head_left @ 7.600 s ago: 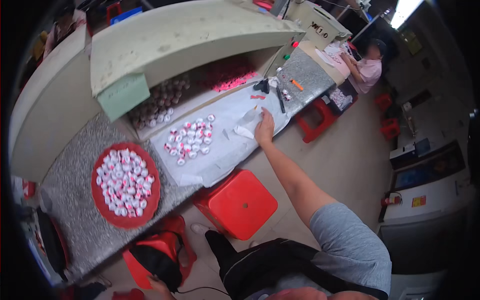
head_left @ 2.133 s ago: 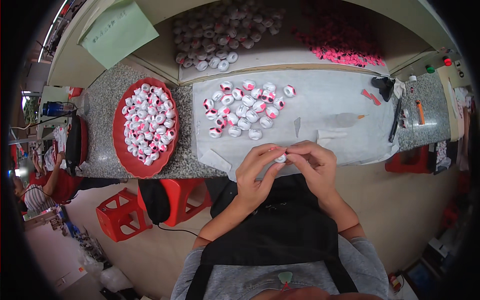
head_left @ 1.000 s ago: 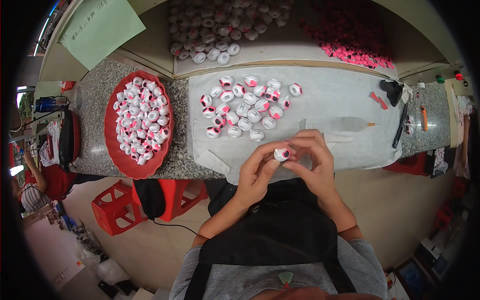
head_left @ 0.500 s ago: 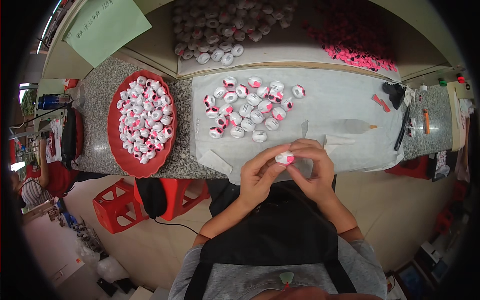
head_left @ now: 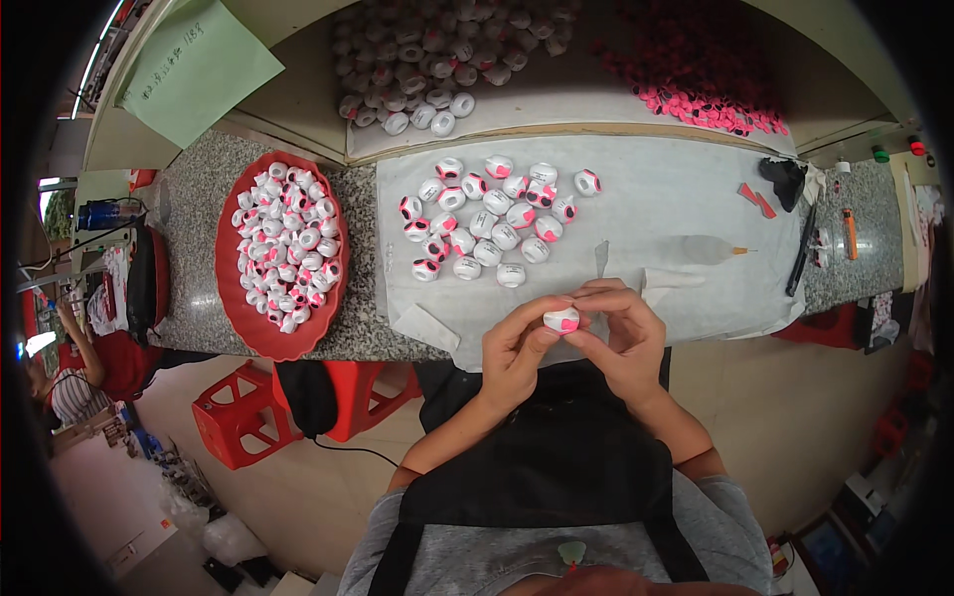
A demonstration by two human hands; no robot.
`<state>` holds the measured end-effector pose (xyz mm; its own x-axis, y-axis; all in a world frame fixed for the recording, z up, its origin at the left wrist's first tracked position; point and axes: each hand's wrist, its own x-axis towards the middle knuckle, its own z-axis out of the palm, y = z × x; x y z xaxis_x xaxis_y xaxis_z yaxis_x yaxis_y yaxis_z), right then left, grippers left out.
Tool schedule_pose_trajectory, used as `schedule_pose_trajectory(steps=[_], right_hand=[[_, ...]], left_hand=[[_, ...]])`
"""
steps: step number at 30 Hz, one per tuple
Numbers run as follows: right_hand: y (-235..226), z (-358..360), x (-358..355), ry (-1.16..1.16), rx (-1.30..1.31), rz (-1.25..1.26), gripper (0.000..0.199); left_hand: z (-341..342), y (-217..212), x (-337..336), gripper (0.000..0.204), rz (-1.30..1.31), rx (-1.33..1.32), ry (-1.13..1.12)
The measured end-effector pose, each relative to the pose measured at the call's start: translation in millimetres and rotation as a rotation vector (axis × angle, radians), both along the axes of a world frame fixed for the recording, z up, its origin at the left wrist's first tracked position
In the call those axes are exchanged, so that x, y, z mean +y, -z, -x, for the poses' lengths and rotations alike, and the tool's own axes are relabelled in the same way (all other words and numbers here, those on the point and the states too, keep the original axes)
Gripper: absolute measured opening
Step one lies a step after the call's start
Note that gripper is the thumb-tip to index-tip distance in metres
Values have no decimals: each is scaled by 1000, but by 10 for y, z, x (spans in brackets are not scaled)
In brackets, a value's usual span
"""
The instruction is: Apply glue to components and assemble small plastic toy figurines.
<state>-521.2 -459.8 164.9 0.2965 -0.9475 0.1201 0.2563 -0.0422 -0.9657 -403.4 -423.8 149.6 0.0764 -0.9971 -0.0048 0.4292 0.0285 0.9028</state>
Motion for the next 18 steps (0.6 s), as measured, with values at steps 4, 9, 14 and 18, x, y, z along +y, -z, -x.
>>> schedule_pose_trajectory(steps=[4, 9, 14, 18], right_hand=[[-6, -12, 10, 14, -38, -95, 27], [34, -14, 15, 13, -81, -86, 27], [63, -36, 43, 46, -128, -129, 27], [49, -50, 47, 52, -140, -156, 26]], left_hand=[[22, 46, 9, 32, 2, 7, -11], [45, 68, 20, 33, -22, 20, -10], [48, 99, 32, 34, -38, 38, 2], [38, 108, 6, 35, -38, 54, 16]])
